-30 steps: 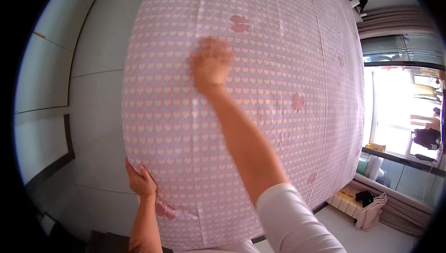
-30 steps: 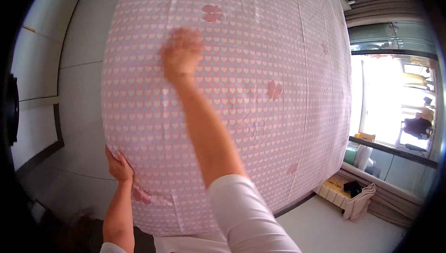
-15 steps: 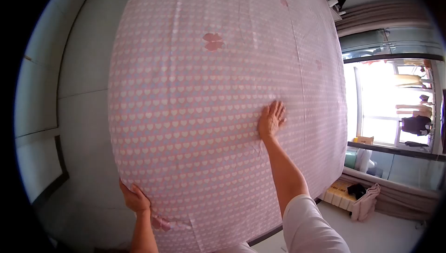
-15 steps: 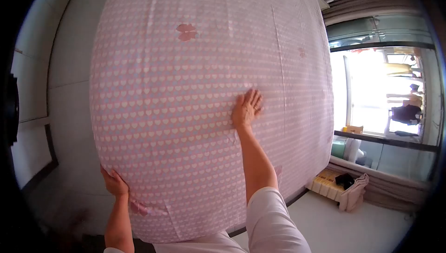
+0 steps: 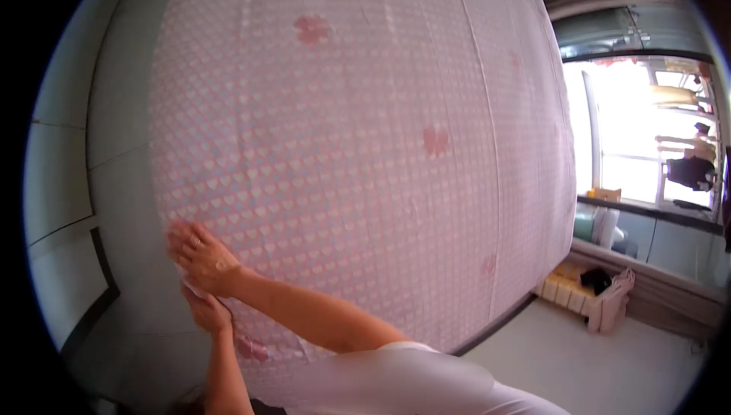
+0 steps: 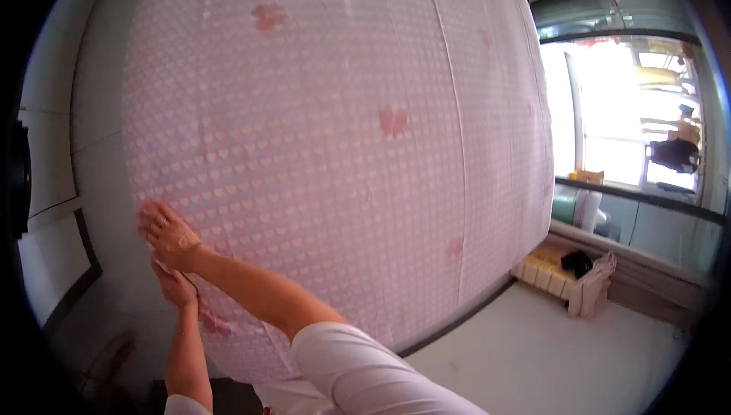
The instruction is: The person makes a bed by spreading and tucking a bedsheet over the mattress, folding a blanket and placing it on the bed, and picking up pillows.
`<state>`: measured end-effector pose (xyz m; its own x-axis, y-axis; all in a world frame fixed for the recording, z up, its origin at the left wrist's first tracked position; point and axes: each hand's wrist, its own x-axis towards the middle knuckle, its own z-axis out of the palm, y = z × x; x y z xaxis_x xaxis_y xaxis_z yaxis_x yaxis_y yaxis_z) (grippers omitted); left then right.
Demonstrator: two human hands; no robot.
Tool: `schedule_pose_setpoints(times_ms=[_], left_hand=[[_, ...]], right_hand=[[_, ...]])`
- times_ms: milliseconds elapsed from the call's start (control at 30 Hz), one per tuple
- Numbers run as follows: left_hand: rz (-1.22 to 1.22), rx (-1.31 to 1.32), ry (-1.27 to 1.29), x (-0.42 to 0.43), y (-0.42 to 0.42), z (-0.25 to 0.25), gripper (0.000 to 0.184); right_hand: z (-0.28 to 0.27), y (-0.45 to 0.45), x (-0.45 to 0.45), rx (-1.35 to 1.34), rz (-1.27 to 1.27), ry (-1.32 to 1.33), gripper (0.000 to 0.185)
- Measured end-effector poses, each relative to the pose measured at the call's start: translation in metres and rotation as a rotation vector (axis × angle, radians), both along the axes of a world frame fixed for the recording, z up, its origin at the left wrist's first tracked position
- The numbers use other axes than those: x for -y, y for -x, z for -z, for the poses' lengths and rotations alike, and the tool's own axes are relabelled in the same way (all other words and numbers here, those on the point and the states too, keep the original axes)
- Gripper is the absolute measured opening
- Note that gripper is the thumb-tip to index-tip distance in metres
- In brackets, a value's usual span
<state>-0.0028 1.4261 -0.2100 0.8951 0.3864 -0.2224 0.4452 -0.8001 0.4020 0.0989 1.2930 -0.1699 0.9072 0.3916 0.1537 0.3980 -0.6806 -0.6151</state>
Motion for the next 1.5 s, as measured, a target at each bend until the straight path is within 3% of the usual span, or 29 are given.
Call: schedule_pose_setpoints(times_ms=[33, 100, 167, 300, 333, 367, 400, 433, 467, 533, 633, 667, 700, 733, 800, 833, 933, 1000, 1033, 1067, 1100, 1167, 1200, 1233, 1267, 1333, 1400, 1467, 1500], left_hand=[[0.009, 0.024, 0.012, 0.003, -0.001, -0.003, 0.064], [0.019, 0.046, 0.024, 0.01, -0.007, -0.012, 0.065], [0.014, 0.078, 0.024, 0.014, -0.011, -0.019, 0.062], [-0.003, 0.081, -0.037, 0.007, -0.007, -0.007, 0.059], [-0.002, 0.082, -0.035, 0.01, -0.007, -0.01, 0.058], [0.002, 0.083, -0.031, 0.013, -0.008, -0.012, 0.057], [0.015, 0.081, -0.032, 0.014, -0.008, -0.013, 0.057], [0.013, 0.076, -0.038, 0.014, -0.008, -0.014, 0.057], [0.012, 0.07, -0.044, 0.013, -0.009, -0.015, 0.056], [0.014, 0.078, -0.048, 0.014, -0.009, -0.015, 0.056], [0.024, 0.071, -0.083, 0.016, -0.008, -0.014, 0.057], [0.022, 0.068, -0.122, 0.016, -0.009, -0.016, 0.058], [0.038, 0.066, -0.138, 0.017, -0.01, -0.019, 0.058], [0.007, 0.02, -0.107, 0.02, -0.011, -0.022, 0.059], [-0.016, -0.021, -0.084, 0.015, -0.012, -0.025, 0.06], [0.003, -0.016, -0.086, 0.013, -0.012, -0.024, 0.061], [0.047, -0.028, -0.031, 0.007, -0.01, -0.024, 0.062], [0.078, -0.038, 0.027, -0.006, -0.008, -0.019, 0.062], [0.184, 0.165, -0.193, -0.013, -0.005, -0.005, 0.061], [0.281, 0.367, -0.412, -0.016, 0.001, 0.001, 0.06], [0.279, 0.371, -0.406, -0.017, 0.009, -0.007, 0.06], [0.732, 0.402, -0.308, -0.027, 0.038, -0.031, 0.059], [0.736, 0.404, -0.312, -0.032, 0.053, -0.038, 0.059], [0.944, 0.328, -0.256, -0.039, 0.07, -0.045, 0.06], [1.151, 0.239, -0.196, -0.048, 0.091, -0.05, 0.061], [1.104, 0.131, -0.206, -0.074, 0.132, -0.052, 0.06], [1.115, 0.043, -0.274, -0.094, 0.167, -0.059, 0.061], [1.028, -0.097, -0.385, -0.096, 0.198, -0.066, 0.063], [1.036, -0.088, -0.393, -0.088, 0.211, -0.073, 0.063]], right_hand=[[0.0, 0.015, -0.001, 0.004, -0.201, -0.099, 0.053], [0.001, 0.039, 0.037, 0.161, -0.087, -0.07, 0.051], [0.006, 0.046, 0.117, -0.251, -0.018, -0.127, 0.057], [-0.007, 0.096, 0.303, -0.181, 0.456, 0.655, 0.055], [0.001, 0.121, 0.345, -0.162, 0.676, 0.736, 0.053], [-0.009, 0.14, 0.373, -0.305, 0.884, 0.681, 0.052], [0.022, 0.178, 0.422, -0.409, 1.053, 0.802, 0.053], [-0.004, 0.188, 0.406, -0.416, 1.365, 0.692, 0.055], [-0.001, 0.201, 0.395, -0.426, 1.375, 0.689, 0.055], [0.013, 0.22, 0.366, -0.388, 1.352, 0.758, 0.054], [0.016, 0.215, 0.245, -0.209, 0.98, 0.738, 0.054], [0.017, 0.214, 0.2, -0.11, 0.872, 0.539, 0.054], [0.001, 0.208, 0.148, -0.171, 0.729, 0.507, 0.054], [0.002, 0.212, 0.097, -0.125, 0.621, 0.262, 0.056], [-0.028, 0.212, 0.012, -0.517, 0.3, -0.068, 0.059], [-0.004, 0.241, -0.052, -0.171, 0.402, 0.014, 0.057], [-0.025, 0.285, -0.126, -0.261, 0.225, 0.019, 0.053], [-0.043, 0.305, -0.121, -0.299, 0.017, -0.209, 0.053], [-0.039, 0.31, -0.102, -0.179, 0.12, -0.083, 0.051], [-0.049, 0.309, -0.068, -0.26, 0.197, -0.043, 0.051], [-0.059, 0.306, -0.03, -0.34, 0.273, -0.002, 0.051], [-0.03, 0.331, 0.033, -0.302, 0.486, 0.344, 0.051], [-0.035, 0.343, 0.072, -0.402, 0.504, 0.367, 0.054], [-0.028, 0.363, 0.104, -0.309, 0.531, 0.456, 0.056], [-0.033, 0.378, 0.128, -0.385, 0.631, 0.437, 0.056], [-0.021, 0.422, 0.174, -0.364, 0.81, 0.601, 0.057], [-0.005, 0.479, 0.221, -0.388, 1.153, 0.742, 0.059], [0.01, 0.519, 0.263, -0.553, 1.628, 0.608, 0.06], [0.008, 0.521, 0.276, -0.553, 1.639, 0.596, 0.06]])
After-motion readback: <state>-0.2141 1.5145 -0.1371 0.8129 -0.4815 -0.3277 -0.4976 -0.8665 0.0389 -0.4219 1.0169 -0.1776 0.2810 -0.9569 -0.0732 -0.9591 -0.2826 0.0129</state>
